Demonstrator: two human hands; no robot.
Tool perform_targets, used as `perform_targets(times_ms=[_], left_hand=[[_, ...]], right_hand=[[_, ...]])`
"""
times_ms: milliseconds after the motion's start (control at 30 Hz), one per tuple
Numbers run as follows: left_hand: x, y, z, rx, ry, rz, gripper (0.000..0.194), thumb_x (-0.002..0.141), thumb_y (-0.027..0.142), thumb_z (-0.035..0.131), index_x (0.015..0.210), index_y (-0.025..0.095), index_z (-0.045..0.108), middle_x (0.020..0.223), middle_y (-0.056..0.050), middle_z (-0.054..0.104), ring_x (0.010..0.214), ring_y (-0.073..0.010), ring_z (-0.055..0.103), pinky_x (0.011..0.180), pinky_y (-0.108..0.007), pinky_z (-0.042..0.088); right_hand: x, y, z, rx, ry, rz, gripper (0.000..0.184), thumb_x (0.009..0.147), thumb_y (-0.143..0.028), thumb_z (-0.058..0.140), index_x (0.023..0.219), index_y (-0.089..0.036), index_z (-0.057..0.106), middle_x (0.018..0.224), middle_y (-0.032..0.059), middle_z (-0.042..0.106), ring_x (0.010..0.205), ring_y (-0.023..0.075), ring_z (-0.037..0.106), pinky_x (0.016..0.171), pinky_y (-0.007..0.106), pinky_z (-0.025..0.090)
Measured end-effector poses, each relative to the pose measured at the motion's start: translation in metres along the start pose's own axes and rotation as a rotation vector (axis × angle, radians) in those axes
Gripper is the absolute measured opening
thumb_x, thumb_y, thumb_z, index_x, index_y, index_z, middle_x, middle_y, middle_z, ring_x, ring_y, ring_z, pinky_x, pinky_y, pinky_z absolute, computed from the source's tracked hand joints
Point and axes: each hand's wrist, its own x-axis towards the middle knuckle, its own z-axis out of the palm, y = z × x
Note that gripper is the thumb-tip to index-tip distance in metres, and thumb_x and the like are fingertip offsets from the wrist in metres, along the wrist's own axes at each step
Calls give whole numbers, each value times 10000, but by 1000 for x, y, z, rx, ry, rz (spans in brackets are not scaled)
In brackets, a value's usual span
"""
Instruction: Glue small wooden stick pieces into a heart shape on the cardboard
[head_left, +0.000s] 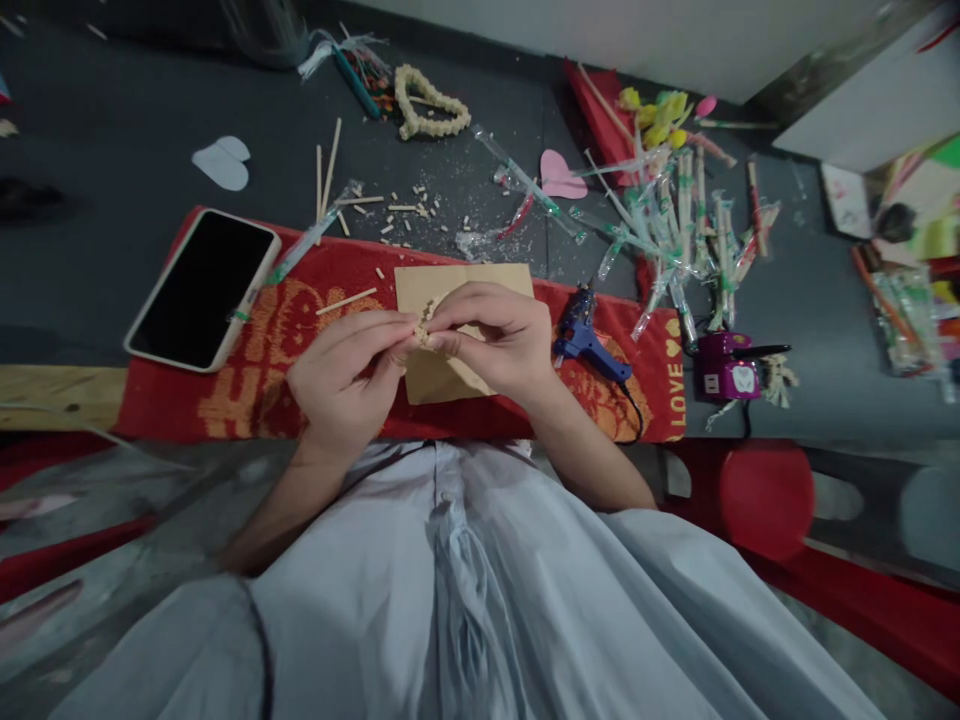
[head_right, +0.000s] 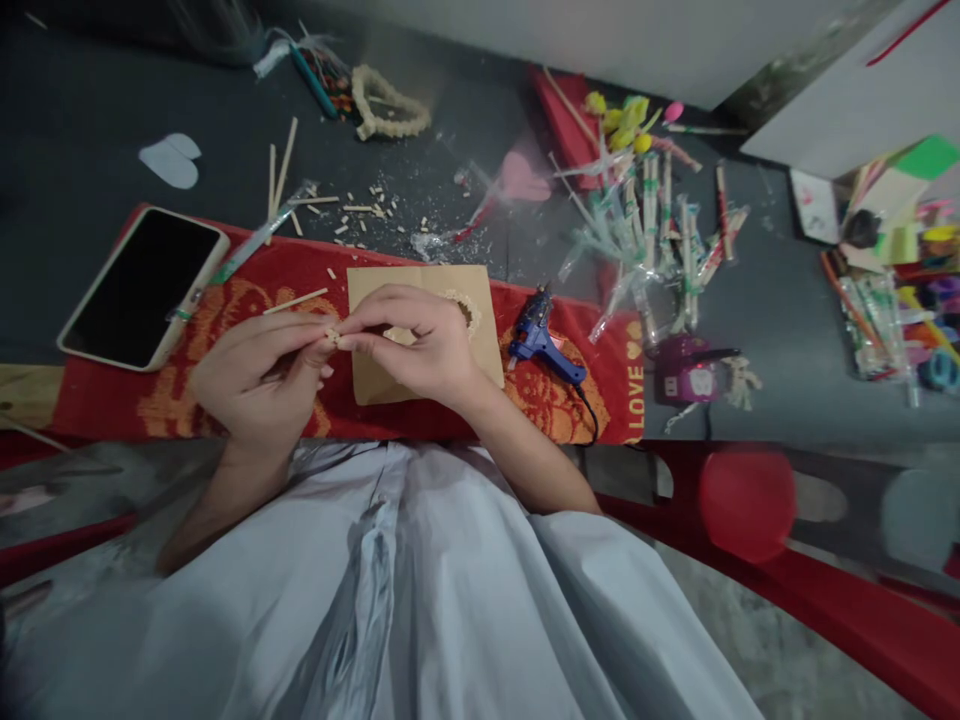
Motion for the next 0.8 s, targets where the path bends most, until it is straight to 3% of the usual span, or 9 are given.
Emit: perform_targets(times_ms=[433,600,800], left_hand=[[0,3,-1,9,24,16,70,891,248,713,933,263,767,905,7,789,833,-148,736,808,-268,581],[-2,2,-1,76,-24,-73,133,915,354,674,902,249,755,890,-21,783,836,-177,732,812,-318,592],[2,6,-1,33,-27,-47,87,920,325,671,896,250,710,877,-19,768,838,-170,725,792,-315,588]], right_hand=[[-3,1,3,1,-13,71,258,873,-426,742,850,-171,769,793,20,748,767,110,693,731,245,550],[-3,2,2,-6,-3,49,258,882,-425,734,838,-172,762,785,17,748,761,106,687,721,241,541],[-1,-1,-1,-134,-5,2,233,908,-409,708,886,-181,749,804,15,743,768,116,681,732,258,558]])
